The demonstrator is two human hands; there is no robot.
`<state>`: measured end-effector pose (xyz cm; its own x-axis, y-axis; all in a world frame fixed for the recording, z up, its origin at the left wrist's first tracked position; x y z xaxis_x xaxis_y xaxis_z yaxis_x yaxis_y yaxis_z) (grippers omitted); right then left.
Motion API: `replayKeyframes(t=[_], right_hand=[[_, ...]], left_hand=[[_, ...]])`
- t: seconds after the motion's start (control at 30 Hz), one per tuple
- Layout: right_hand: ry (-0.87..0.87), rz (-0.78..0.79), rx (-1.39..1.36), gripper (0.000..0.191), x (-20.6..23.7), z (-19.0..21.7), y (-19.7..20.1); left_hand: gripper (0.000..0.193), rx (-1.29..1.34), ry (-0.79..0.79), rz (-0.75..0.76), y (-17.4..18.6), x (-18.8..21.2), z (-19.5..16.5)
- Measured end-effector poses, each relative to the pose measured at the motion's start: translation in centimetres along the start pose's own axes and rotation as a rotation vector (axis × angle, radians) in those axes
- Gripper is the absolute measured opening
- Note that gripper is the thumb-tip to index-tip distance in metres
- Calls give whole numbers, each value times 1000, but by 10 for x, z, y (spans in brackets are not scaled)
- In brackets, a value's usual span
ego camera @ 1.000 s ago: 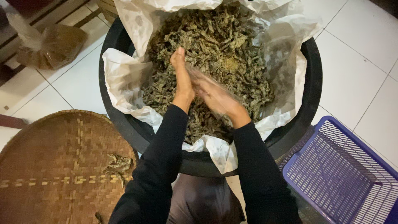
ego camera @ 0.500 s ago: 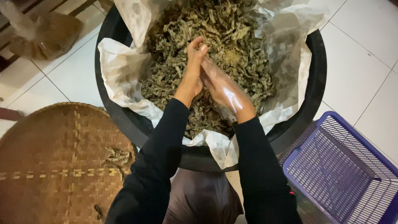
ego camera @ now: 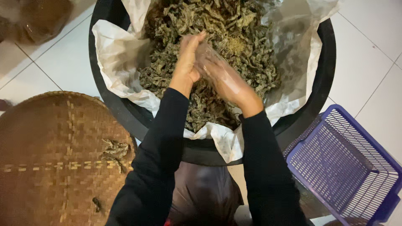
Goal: The person sits on the floor beside a large paper-lined basin of dried leaves and fills clear plastic bags with handfuls of the leaves. They press the material into each bag, seal it, and place filled bags into a basket on a digital scale, repeating the process.
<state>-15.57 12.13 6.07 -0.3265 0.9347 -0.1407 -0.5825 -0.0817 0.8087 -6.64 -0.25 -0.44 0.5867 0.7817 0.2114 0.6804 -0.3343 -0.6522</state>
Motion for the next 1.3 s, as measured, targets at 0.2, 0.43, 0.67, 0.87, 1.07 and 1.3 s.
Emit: replayKeyframes(t=[0.2, 0.43, 0.67, 0.87, 1.07, 1.3], right_hand=[[-43, -88, -28, 63, -6, 1, 3], [-175, 74, 159, 49, -3, 2, -3], [-32, -244, -653, 32, 55, -13, 63], [-646, -439, -472, 29, 69, -176, 83], [-973, 191, 223, 51, 78, -274, 24], [-1293, 525, 93, 82, 42, -218, -11]], left_hand=[[82, 23, -22, 216, -2, 2, -6], [85, -80, -59, 12, 6, -3, -3], [105, 279, -140, 107, 43, -1, -30], [120, 418, -147, 179, 47, 4, -33], [121, 472, -142, 272, 42, 13, -43], [108, 499, -176, 257, 44, 14, -46]])
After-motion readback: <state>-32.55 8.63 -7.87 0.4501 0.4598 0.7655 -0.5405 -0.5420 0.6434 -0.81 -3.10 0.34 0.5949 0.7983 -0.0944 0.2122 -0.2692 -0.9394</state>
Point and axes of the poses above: each hand's wrist, its own x-axis away from the middle knuckle, its own y-axis out of the back of the hand, z = x × y, the point moved 2 cm from there along -x, towards the middle knuckle, and after that the axes turned 11 degrees about z, right-handed, at the moved point
